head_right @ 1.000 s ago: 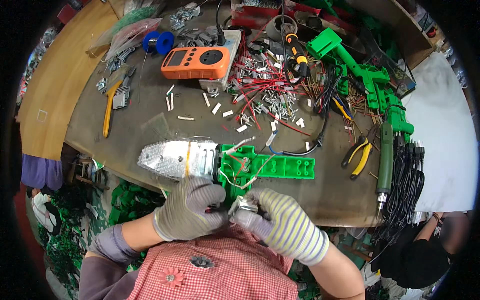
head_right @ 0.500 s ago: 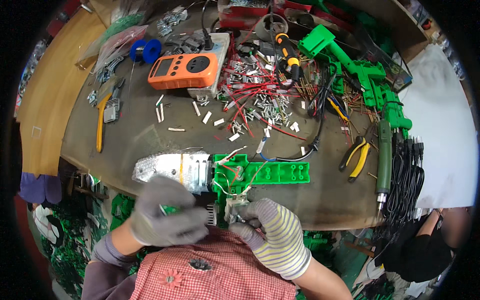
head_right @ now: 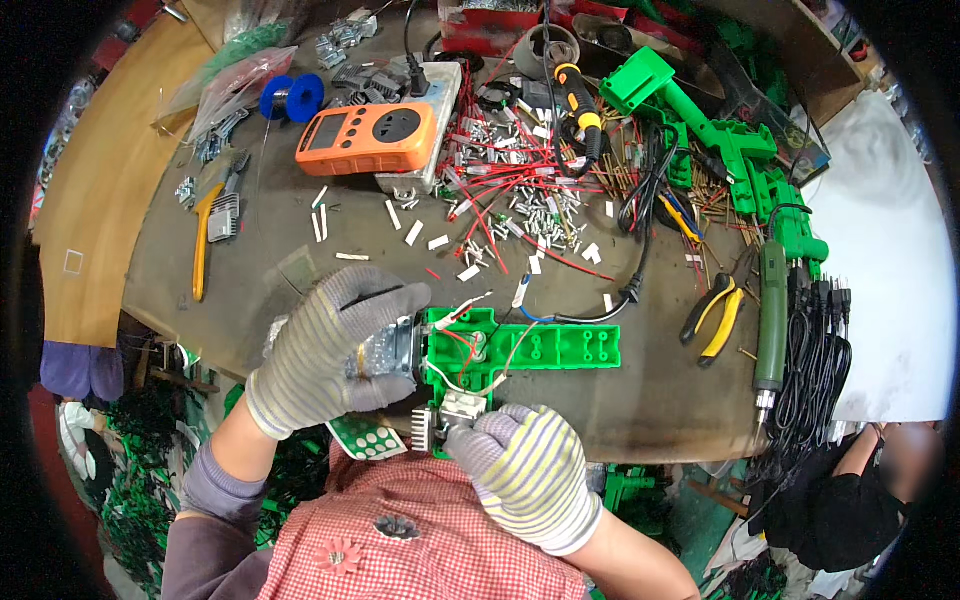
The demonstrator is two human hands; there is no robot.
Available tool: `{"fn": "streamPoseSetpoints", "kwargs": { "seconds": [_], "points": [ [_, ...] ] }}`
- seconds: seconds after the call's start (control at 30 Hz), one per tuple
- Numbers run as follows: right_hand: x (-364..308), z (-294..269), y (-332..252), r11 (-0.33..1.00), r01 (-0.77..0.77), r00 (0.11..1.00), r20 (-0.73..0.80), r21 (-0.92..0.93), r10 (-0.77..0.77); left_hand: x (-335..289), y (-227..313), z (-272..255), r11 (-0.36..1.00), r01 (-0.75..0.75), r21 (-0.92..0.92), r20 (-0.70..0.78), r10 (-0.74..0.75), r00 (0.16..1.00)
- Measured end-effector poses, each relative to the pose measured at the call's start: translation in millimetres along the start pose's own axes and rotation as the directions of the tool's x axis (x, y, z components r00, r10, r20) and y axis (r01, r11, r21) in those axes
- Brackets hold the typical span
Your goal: Assembling the internal wiring and casing of a handheld electronic device.
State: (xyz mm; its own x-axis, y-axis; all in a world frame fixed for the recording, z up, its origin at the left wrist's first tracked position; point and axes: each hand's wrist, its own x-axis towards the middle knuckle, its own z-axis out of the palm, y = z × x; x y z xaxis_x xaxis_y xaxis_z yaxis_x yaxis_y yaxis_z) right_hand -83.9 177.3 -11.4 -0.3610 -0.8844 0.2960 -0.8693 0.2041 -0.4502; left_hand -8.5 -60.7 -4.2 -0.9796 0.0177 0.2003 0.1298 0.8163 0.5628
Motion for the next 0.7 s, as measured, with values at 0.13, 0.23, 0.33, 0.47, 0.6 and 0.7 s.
{"fn": "streamPoseSetpoints", "kwargs": {
  "seconds": [0.13, 0.23, 0.33, 0.47, 0.6, 0.7],
  "points": [
    [-6, 6, 8, 0.995, 0.078, 0.991, -0.113, 0.062, -0.070, 1, -2, 3, 0.999, -0.036, -0.009, -0.021, 0.036, 0.999],
    [-6, 3, 10, 0.990, 0.039, 0.997, -0.072, 0.139, -0.029, 0, -3, 1, 0.999, -0.050, -0.002, -0.004, 0.050, 0.999],
    [-1, -12, 5, 0.998, 0.046, 0.999, 0.024, 0.030, -0.047, 0, -2, 1, 0.999, -0.044, -0.002, -0.010, 0.044, 0.999],
    [1, -49, 22, 0.959, 0.108, 0.973, 0.228, -0.261, -0.048, -4, -3, -9, 0.990, -0.021, -0.139, -0.115, 0.005, 0.993],
    [36, -78, 91, 0.965, -0.236, 0.774, -0.623, -0.117, 0.114, -8, -9, -19, 0.995, 0.104, 0.008, -0.189, -0.101, 0.977],
    [98, -87, 137, 0.975, -0.180, 0.868, -0.489, -0.134, 0.093, -11, -16, -20, 0.977, 0.212, -0.010, -0.232, -0.208, 0.950]
  ]
}}
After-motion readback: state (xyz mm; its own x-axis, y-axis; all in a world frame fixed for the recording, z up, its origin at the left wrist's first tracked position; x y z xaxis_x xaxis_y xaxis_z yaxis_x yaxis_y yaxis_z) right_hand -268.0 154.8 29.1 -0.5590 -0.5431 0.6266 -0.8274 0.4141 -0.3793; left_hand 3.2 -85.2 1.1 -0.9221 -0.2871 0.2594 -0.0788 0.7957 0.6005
